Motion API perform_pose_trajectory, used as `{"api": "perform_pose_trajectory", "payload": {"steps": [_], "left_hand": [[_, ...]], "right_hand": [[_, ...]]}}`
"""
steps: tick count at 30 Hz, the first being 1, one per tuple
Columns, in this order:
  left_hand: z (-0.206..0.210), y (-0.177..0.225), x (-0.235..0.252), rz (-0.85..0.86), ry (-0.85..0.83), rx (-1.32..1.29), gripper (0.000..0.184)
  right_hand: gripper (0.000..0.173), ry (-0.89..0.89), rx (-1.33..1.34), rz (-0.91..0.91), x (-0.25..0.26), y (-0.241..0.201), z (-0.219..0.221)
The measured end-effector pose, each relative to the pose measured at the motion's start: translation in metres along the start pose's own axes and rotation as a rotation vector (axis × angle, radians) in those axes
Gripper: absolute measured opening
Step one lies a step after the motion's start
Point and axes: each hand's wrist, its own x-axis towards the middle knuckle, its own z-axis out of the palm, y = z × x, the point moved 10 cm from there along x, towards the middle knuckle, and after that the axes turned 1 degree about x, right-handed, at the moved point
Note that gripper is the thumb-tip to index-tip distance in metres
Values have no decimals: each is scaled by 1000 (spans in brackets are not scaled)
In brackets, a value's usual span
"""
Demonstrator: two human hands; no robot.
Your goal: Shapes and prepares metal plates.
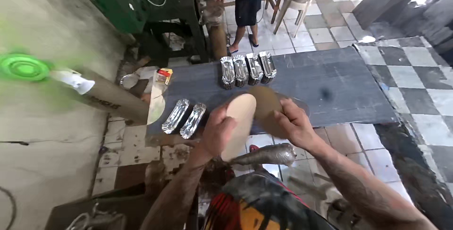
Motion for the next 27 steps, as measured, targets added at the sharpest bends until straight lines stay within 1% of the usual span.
{"api": "perform_pose_trajectory", "payload": {"steps": [1,2,3,4,5,6,7,8,9,11,12,13,14,15,16,17,18,19,20,21,22,24,25,27], "left_hand": [[-7,-17,-15,-97,94,-251,31],[-8,-40,-31,-212,175,-427,28],[-5,-64,-46,-322,234,-551,27],[0,-84,-62,-412,279,-649,28],[4,-98,-76,-471,321,-745,27],[7,-103,-88,-492,355,-838,25],[9,-104,-98,-474,402,-925,22],[11,-102,-105,-410,469,-996,25],[15,-101,-107,-276,496,-1083,29],[31,-108,-103,-1,445,-1246,23],[37,-116,-102,37,441,-1249,22],[42,-130,-104,-34,466,-1188,21],[49,-151,-111,-188,474,-1079,18],[60,-175,-118,-368,414,-885,19],[76,-201,-119,-505,233,-632,21],[98,-234,-114,-583,13,-390,23],[123,-267,-106,-597,-201,-188,30],[148,-299,-99,-599,-366,-13,38],[169,-323,-90,-626,-474,126,44],[186,-344,-81,-684,-541,236,50],[200,-363,-73,-760,-580,319,56],[215,-383,-64,-885,-594,352,65],[215,-382,-64,-921,-601,323,68],[211,-371,-72,-942,-593,247,67]], "right_hand": [[28,32,313,168,-7,5,19],[28,70,565,335,-16,13,45],[29,81,734,468,-26,19,73],[27,51,834,556,-36,22,98],[26,-36,885,596,-44,22,117],[24,-155,920,595,-49,19,128],[23,-292,971,569,-53,14,134],[23,-399,1055,530,-55,6,139],[24,-461,1151,502,-57,-1,143],[24,-477,1299,500,-58,-5,152],[24,-471,1301,516,-59,3,154],[23,-466,1229,528,-63,21,152],[22,-475,1075,526,-72,44,147],[21,-512,825,483,-84,72,138],[22,-594,516,397,-99,98,127],[25,-694,226,292,-116,120,117],[29,-836,-10,222,-140,139,110],[33,-1036,-199,220,-172,158,105],[39,-1239,-339,301,-207,178,97],[45,-1353,-407,391,-237,191,88],[46,-1391,-436,468,-261,199,78],[42,-1343,-466,615,-297,216,65],[40,-1292,-462,670,-303,217,63],[37,-1217,-414,676,-304,211,65]]}}
